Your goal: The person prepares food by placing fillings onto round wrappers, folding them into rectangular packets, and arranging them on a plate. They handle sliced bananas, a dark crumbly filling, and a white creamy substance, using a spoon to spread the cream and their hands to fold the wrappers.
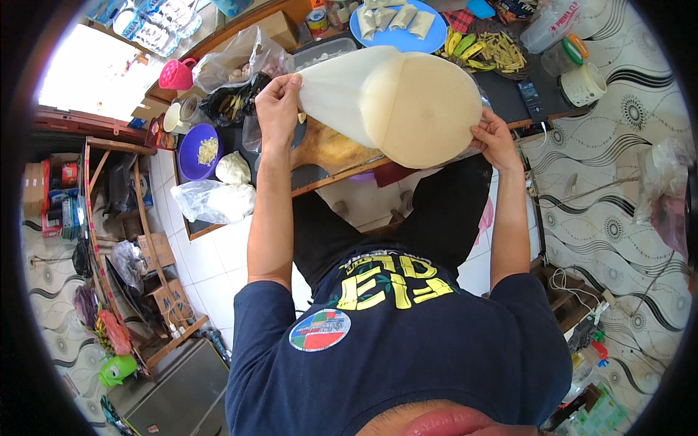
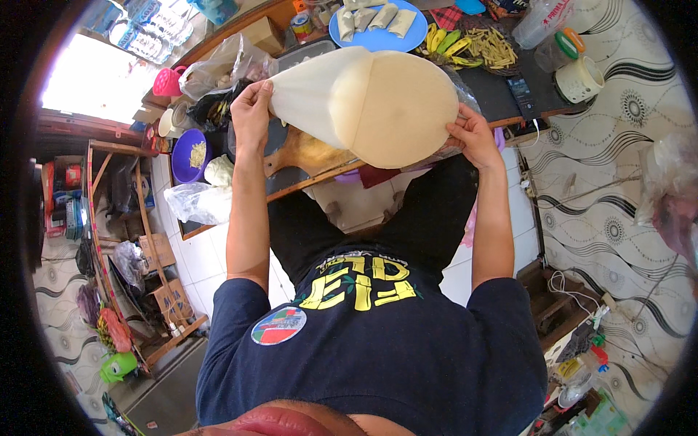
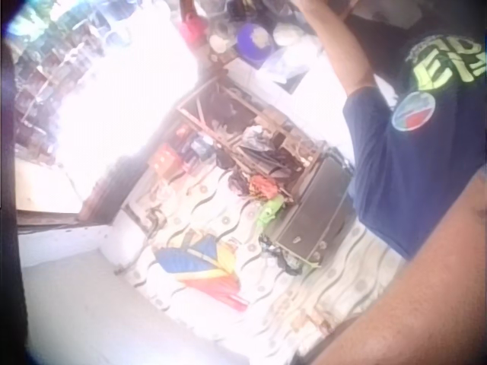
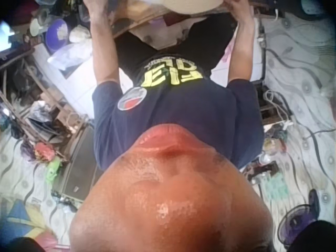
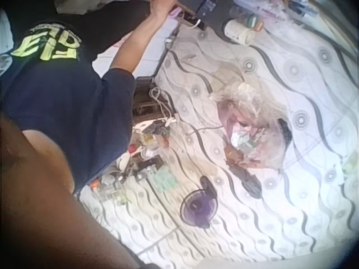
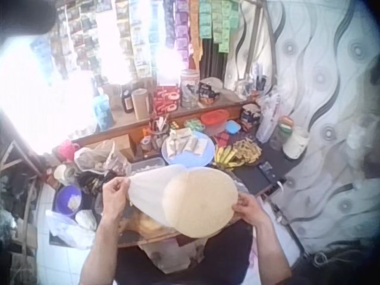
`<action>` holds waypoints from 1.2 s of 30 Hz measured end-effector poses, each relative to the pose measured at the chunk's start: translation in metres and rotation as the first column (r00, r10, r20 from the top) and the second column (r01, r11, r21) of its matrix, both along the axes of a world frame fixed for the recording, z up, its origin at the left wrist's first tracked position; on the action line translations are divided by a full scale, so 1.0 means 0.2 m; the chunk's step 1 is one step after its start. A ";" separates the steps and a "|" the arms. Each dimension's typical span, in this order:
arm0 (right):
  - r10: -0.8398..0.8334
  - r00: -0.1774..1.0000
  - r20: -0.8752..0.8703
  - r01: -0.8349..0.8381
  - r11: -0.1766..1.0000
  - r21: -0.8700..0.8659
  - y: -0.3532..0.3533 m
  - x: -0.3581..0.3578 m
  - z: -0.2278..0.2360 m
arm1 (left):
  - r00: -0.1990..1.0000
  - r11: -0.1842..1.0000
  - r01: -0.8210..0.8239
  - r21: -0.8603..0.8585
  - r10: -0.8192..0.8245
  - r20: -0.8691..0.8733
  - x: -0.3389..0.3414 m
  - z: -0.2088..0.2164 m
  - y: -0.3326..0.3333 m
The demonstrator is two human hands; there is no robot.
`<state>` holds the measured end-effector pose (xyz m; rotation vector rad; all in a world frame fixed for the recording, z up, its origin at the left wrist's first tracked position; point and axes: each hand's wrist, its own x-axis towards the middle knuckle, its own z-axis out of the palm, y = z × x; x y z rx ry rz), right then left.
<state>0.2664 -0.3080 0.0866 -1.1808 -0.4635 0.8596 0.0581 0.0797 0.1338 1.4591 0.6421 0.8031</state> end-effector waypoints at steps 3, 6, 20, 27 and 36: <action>-0.011 1.000 -0.015 0.011 1.000 0.008 0.00 -0.01 0.00 | 1.000 1.000 0.030 -0.003 -0.030 -0.009 -0.01 0.01 -0.01; -0.005 1.000 -0.003 0.005 1.000 -0.003 0.00 -0.02 0.00 | 0.989 0.992 0.129 0.016 -0.127 -0.070 -0.01 -0.08 0.01; -0.137 0.990 -0.032 0.123 0.953 -0.279 -0.12 -0.04 -0.14 | 0.814 0.912 0.324 0.251 -0.134 -0.565 0.08 -0.51 -0.47; -0.238 0.968 -0.084 0.207 0.939 -0.274 -0.16 -0.10 -0.24 | 0.710 0.807 0.359 0.469 0.090 -0.698 0.22 -0.52 -0.56; -0.455 0.890 -0.030 0.401 0.813 -0.423 -0.06 -0.14 -0.27 | 0.941 0.952 0.238 0.192 -0.178 -0.288 0.29 -0.62 -0.56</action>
